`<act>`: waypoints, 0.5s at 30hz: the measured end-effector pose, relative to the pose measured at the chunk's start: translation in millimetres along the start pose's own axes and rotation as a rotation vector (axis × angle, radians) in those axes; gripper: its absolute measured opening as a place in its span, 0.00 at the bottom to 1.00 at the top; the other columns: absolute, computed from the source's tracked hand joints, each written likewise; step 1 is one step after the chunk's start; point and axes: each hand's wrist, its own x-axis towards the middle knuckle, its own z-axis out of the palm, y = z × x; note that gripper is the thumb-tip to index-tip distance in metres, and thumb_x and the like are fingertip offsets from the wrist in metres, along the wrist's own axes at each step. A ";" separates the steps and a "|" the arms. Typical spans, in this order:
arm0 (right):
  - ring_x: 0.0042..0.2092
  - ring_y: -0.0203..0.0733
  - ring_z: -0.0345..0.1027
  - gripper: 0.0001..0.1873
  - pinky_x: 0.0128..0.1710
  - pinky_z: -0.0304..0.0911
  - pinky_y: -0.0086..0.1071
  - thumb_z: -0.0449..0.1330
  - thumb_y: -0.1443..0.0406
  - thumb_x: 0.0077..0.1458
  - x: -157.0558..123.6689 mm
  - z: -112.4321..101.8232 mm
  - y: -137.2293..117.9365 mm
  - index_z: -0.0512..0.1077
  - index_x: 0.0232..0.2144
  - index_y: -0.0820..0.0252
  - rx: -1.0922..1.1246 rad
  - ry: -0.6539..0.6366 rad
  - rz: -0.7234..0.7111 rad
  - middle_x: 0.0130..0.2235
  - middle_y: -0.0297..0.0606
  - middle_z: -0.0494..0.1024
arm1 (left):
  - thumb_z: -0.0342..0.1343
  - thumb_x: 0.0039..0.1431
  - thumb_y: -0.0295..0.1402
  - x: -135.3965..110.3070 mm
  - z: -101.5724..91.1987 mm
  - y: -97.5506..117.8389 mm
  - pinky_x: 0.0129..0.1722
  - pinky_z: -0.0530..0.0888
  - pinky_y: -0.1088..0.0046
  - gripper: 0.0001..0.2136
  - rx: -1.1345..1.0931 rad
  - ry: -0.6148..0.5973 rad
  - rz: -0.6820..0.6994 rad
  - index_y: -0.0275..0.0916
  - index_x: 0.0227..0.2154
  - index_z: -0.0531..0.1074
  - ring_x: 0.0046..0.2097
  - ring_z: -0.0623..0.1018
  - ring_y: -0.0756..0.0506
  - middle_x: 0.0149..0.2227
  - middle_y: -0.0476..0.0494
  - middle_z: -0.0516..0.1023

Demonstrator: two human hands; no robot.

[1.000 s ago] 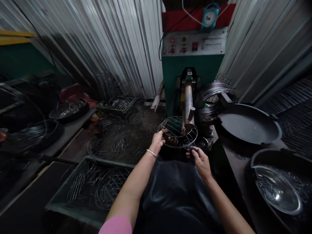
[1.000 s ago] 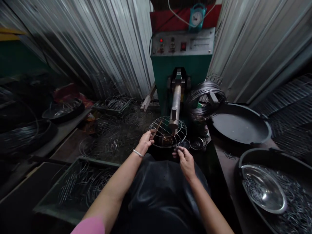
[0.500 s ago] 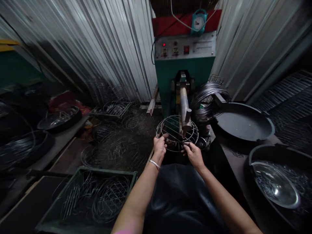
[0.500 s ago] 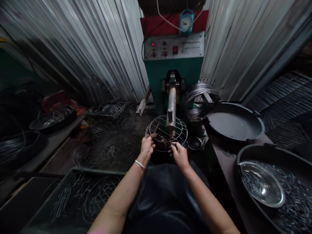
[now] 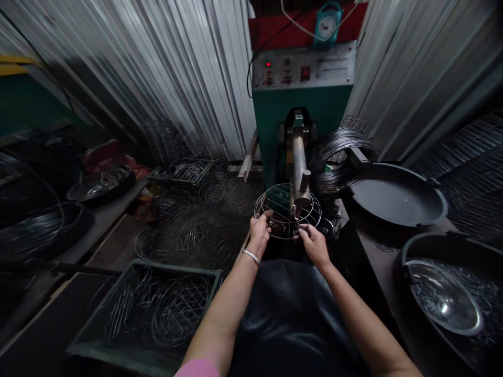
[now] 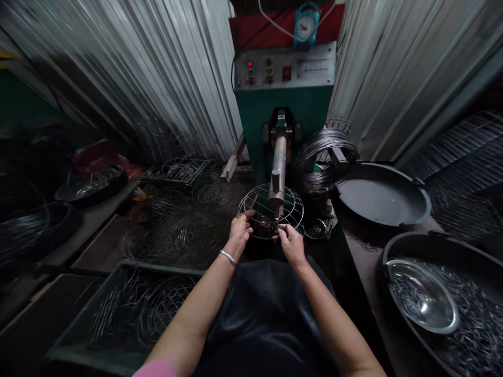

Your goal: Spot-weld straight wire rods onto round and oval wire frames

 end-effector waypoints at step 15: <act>0.27 0.39 0.72 0.21 0.31 0.70 0.34 0.59 0.51 0.47 2.5 -9.1 -1.1 0.72 0.36 0.62 0.083 0.032 0.090 0.29 0.38 0.77 | 0.65 0.36 0.34 12.4 -8.5 3.6 0.16 0.53 0.80 0.16 0.121 0.036 -0.122 0.37 0.21 0.62 0.16 0.58 0.57 0.17 0.58 0.58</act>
